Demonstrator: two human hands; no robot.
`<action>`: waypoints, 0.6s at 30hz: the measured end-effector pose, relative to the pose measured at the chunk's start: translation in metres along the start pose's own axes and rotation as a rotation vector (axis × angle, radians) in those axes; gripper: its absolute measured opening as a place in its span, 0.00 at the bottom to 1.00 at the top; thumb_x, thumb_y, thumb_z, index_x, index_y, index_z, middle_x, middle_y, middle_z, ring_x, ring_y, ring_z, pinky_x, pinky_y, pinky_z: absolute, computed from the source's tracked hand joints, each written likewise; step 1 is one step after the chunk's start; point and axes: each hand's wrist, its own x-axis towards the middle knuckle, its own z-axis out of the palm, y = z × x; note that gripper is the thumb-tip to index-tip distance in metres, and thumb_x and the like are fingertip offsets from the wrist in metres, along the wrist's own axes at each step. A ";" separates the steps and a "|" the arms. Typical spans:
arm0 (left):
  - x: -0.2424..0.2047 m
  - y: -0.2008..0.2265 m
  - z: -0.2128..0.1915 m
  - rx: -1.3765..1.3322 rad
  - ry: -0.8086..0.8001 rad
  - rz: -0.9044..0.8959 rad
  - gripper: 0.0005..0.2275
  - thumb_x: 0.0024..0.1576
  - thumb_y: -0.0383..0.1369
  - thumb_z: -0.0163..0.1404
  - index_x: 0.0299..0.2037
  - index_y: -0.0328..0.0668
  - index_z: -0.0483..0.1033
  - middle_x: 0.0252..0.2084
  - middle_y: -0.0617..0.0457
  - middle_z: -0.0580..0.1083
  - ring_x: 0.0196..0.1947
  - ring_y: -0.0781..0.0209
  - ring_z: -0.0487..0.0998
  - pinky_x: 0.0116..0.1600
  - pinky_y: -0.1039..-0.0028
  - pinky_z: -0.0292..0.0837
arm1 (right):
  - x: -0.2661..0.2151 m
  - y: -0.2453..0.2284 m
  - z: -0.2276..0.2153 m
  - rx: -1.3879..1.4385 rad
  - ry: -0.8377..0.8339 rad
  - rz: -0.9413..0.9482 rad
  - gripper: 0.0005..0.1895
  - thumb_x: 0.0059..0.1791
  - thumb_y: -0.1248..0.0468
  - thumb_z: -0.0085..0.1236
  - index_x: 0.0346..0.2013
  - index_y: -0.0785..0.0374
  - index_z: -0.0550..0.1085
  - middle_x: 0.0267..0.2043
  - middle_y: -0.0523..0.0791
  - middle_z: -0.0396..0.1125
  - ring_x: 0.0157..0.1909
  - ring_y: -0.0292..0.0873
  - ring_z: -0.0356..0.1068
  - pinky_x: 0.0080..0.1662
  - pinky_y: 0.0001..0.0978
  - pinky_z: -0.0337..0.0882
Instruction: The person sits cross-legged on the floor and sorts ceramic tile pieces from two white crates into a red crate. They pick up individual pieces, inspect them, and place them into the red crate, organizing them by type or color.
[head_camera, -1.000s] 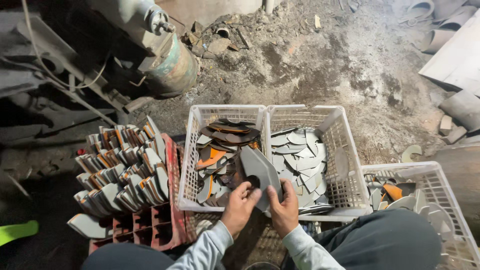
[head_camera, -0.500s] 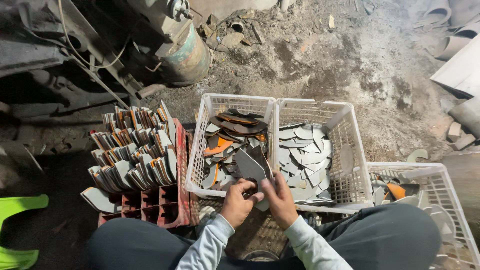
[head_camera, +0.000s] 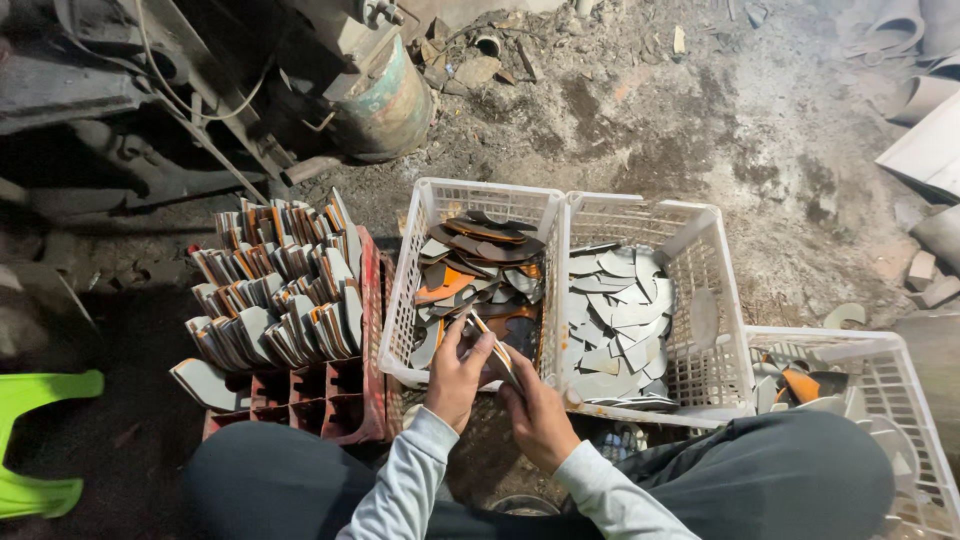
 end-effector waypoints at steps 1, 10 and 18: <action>0.002 -0.002 -0.005 -0.045 -0.014 0.014 0.21 0.62 0.33 0.52 0.64 0.36 0.66 0.46 0.49 0.74 0.40 0.61 0.78 0.39 0.71 0.81 | 0.000 -0.001 0.000 0.025 -0.033 0.042 0.27 0.54 0.67 0.48 0.69 0.60 0.61 0.47 0.50 0.73 0.46 0.42 0.74 0.48 0.33 0.73; -0.001 0.018 -0.010 -0.187 0.011 -0.122 0.21 0.61 0.32 0.47 0.65 0.48 0.66 0.48 0.52 0.76 0.48 0.57 0.80 0.43 0.64 0.83 | -0.001 0.008 -0.006 0.267 -0.213 0.036 0.29 0.58 0.63 0.45 0.75 0.63 0.57 0.69 0.49 0.65 0.65 0.41 0.63 0.64 0.31 0.62; 0.001 0.020 -0.022 -0.244 -0.069 -0.067 0.19 0.62 0.30 0.48 0.64 0.39 0.66 0.46 0.46 0.75 0.45 0.55 0.81 0.44 0.61 0.84 | 0.004 -0.020 -0.028 0.119 -0.415 -0.079 0.37 0.54 0.61 0.53 0.75 0.65 0.51 0.75 0.54 0.57 0.75 0.47 0.58 0.70 0.39 0.56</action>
